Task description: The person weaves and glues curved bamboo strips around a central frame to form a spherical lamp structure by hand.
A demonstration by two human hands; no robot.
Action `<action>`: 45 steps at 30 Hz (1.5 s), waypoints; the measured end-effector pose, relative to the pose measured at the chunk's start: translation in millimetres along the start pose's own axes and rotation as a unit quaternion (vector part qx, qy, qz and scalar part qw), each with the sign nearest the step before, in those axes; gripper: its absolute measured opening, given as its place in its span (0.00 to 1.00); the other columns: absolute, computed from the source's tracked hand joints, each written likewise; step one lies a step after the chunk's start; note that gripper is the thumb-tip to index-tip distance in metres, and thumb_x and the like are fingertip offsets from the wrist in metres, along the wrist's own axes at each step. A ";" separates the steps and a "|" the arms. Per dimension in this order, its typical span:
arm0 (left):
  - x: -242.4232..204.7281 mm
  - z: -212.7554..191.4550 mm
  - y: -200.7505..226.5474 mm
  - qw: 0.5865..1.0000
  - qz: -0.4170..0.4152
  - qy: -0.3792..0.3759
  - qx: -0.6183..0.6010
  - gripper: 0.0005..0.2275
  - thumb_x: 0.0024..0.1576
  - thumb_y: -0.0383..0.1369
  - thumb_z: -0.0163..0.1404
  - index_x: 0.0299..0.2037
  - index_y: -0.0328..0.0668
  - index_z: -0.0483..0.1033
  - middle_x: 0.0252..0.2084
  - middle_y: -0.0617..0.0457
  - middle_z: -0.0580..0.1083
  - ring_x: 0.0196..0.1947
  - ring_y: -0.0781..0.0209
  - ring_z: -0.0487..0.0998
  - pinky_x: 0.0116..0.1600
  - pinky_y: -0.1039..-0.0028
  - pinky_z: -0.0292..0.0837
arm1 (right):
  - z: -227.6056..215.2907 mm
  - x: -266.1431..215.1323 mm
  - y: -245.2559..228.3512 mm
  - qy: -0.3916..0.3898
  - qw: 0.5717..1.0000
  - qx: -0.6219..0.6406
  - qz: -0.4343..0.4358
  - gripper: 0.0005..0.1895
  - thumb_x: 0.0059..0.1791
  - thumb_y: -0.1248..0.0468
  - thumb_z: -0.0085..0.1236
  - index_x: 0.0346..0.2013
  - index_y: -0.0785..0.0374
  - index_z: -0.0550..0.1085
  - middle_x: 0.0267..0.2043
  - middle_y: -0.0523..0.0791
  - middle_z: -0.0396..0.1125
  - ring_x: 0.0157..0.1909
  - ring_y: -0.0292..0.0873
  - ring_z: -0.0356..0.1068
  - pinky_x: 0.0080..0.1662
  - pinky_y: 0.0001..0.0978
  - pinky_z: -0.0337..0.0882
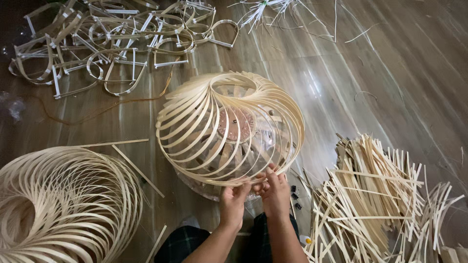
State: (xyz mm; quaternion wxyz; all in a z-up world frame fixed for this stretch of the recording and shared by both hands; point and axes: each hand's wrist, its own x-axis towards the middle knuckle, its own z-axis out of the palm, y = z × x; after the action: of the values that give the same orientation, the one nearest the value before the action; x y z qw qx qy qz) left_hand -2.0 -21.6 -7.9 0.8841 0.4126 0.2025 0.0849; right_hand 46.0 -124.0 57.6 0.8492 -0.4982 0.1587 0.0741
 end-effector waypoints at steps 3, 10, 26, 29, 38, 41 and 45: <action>1.7 -0.7 -1.1 1.000 0.006 0.006 -0.001 0.15 0.56 0.35 0.59 0.50 0.35 0.76 0.45 0.55 0.77 0.46 0.66 0.76 0.53 0.73 0.71 | -3.0 2.8 -0.5 0.003 1.000 -0.022 0.021 0.25 0.53 0.59 0.50 0.62 0.67 0.62 0.33 0.47 0.72 0.23 0.39 0.69 0.26 0.29 0.66; -1.9 0.3 8.4 0.997 0.006 -0.036 0.063 0.17 0.59 0.34 0.58 0.55 0.34 0.74 0.50 0.52 0.76 0.50 0.66 0.75 0.56 0.73 0.71 | -12.6 10.4 1.9 -0.021 0.999 -0.014 0.020 0.26 0.54 0.58 0.50 0.63 0.69 0.62 0.33 0.49 0.73 0.26 0.40 0.72 0.29 0.30 0.71; -9.4 -2.0 53.9 0.987 -0.111 -0.070 -0.092 0.16 0.63 0.35 0.49 0.58 0.32 0.70 0.53 0.39 0.77 0.53 0.48 0.80 0.61 0.58 0.74 | -4.1 9.3 -3.9 -0.010 1.000 -0.012 0.012 0.28 0.53 0.59 0.51 0.65 0.69 0.61 0.34 0.50 0.73 0.26 0.40 0.72 0.29 0.28 0.71; -10.0 0.0 52.9 0.990 -0.110 -0.051 -0.072 0.15 0.64 0.34 0.47 0.57 0.33 0.71 0.53 0.41 0.77 0.54 0.50 0.80 0.61 0.59 0.74 | -4.1 8.8 -4.6 0.012 0.999 -0.030 0.019 0.28 0.53 0.60 0.52 0.65 0.69 0.61 0.34 0.50 0.73 0.26 0.40 0.72 0.29 0.27 0.70; -8.8 -0.3 44.1 0.992 -0.103 -0.036 -0.064 0.14 0.64 0.34 0.47 0.56 0.33 0.70 0.53 0.43 0.76 0.54 0.50 0.80 0.61 0.60 0.75 | -5.3 9.6 -4.5 0.012 0.999 -0.007 0.030 0.28 0.53 0.58 0.53 0.65 0.66 0.62 0.34 0.47 0.72 0.25 0.39 0.72 0.28 0.27 0.70; -8.0 -0.5 42.0 0.992 -0.108 -0.028 -0.064 0.14 0.64 0.33 0.47 0.56 0.33 0.70 0.53 0.43 0.76 0.54 0.51 0.80 0.61 0.60 0.74 | -7.2 10.4 -2.4 0.012 1.000 -0.010 0.027 0.28 0.53 0.58 0.54 0.65 0.67 0.63 0.34 0.47 0.72 0.25 0.39 0.72 0.28 0.27 0.70; -8.1 -4.1 38.3 0.991 -0.107 -0.033 -0.076 0.14 0.64 0.33 0.47 0.56 0.33 0.70 0.53 0.43 0.76 0.55 0.50 0.79 0.61 0.61 0.74 | -9.4 11.6 1.8 0.008 1.000 -0.006 0.017 0.27 0.53 0.58 0.54 0.65 0.67 0.63 0.34 0.47 0.72 0.25 0.38 0.72 0.28 0.26 0.69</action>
State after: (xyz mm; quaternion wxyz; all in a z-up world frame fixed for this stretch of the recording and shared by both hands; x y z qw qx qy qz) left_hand -10.5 3.4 21.4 0.9230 0.3230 0.2089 -0.0086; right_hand 54.6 -131.6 47.9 0.8436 -0.5009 0.1734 0.0856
